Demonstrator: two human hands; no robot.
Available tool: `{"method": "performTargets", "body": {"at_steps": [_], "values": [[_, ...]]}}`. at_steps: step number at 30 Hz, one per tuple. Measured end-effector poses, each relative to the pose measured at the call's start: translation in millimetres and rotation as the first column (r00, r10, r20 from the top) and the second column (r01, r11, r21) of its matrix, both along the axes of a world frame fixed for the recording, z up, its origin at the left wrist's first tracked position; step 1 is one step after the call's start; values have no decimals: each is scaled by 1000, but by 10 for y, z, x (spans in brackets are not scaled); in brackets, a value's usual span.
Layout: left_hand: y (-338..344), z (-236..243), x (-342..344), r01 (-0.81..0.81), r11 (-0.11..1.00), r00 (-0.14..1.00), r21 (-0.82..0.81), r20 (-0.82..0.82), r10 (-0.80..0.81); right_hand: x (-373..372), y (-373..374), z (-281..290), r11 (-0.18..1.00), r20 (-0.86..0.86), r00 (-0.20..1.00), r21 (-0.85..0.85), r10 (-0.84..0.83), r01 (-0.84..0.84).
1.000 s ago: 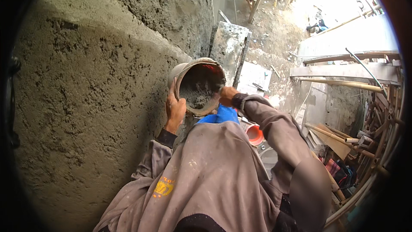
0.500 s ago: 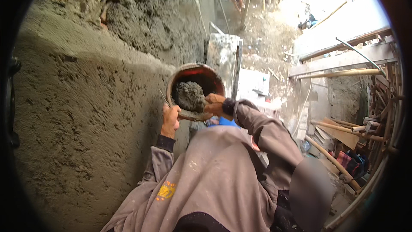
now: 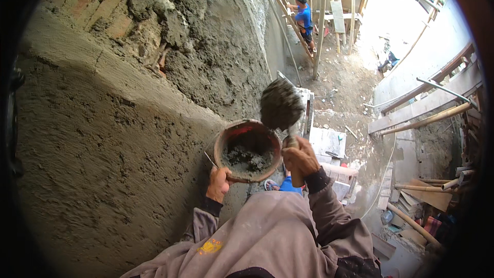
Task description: The person scoops wet cement from a bucket using a trowel and applies it to a vertical wall, smoothing the surface. The person repeatedly refills the trowel and continues plastering the wall section.
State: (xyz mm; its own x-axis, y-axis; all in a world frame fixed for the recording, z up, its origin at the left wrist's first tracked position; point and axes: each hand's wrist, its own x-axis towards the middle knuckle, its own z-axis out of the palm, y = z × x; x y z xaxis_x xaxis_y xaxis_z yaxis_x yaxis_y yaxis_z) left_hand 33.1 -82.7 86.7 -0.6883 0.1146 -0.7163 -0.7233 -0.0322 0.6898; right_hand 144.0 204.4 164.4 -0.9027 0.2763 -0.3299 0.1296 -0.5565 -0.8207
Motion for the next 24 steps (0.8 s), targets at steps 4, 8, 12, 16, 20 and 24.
{"method": "performTargets", "body": {"at_steps": [4,8,12,16,20,24], "values": [[-432,-77,300,269,646,274,-714,-587,-762,-598,67,-36,836,-206,901,338,-382,431],[-670,-222,582,282,598,484,-750,-427,-764,-1996,-260,-164,290,-443,632,621,-636,728],[-759,-276,795,170,891,827,-421,-431,-361,-2961,-1234,-54,589,-192,946,745,-260,313],[-905,-163,884,306,686,452,-660,-534,-715,-2255,-1440,1,646,-503,817,530,-283,550],[-727,-182,817,350,634,590,-690,-363,-721,-930,-608,-117,732,-115,993,677,-4,82],[-252,-225,646,-68,875,942,-479,-320,-103,-109,-4,-384,-152,558,688,815,465,-559]]}}
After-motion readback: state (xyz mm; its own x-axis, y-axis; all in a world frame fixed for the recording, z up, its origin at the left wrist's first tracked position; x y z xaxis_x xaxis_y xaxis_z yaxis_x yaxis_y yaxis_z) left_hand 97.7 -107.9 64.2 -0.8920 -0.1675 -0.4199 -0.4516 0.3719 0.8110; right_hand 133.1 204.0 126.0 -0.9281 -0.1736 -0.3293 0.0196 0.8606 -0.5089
